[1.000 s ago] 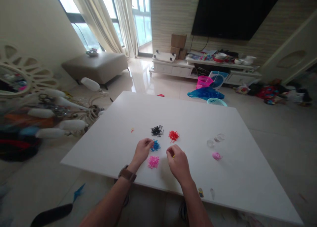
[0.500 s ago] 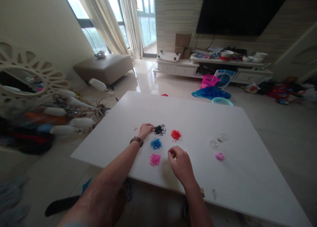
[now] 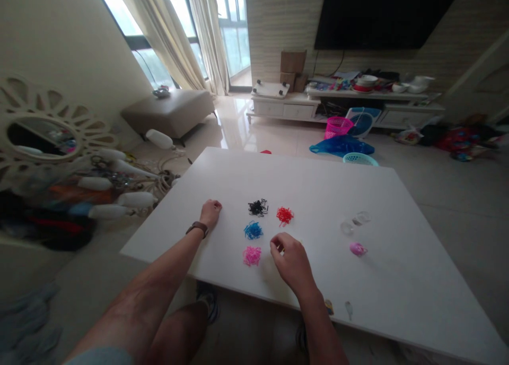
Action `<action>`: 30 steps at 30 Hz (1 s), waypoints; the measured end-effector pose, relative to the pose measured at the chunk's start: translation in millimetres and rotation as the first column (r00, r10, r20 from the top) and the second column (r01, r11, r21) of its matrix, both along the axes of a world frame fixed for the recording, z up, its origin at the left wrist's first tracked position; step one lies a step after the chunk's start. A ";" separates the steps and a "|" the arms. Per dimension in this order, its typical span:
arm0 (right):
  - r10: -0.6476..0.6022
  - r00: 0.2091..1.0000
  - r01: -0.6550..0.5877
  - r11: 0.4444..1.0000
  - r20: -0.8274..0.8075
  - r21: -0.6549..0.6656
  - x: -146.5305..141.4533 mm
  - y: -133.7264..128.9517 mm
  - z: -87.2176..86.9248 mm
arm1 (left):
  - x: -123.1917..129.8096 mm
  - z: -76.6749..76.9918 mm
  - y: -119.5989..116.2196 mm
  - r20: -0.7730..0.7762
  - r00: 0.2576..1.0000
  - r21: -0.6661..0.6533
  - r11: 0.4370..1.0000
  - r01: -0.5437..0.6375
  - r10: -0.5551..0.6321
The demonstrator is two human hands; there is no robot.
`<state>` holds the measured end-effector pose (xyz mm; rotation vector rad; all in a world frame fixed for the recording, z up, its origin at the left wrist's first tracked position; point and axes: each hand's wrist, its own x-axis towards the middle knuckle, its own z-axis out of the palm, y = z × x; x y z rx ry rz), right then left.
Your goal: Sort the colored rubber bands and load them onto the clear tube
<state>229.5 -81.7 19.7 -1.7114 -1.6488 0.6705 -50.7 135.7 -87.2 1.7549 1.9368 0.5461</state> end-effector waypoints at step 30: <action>0.053 0.973 -0.044 0.998 -0.226 0.047 7.0 1.1 11.3 | 127.4 82.6 -160.5 0.925 0.380 -0.167 0.887 0.430 -0.010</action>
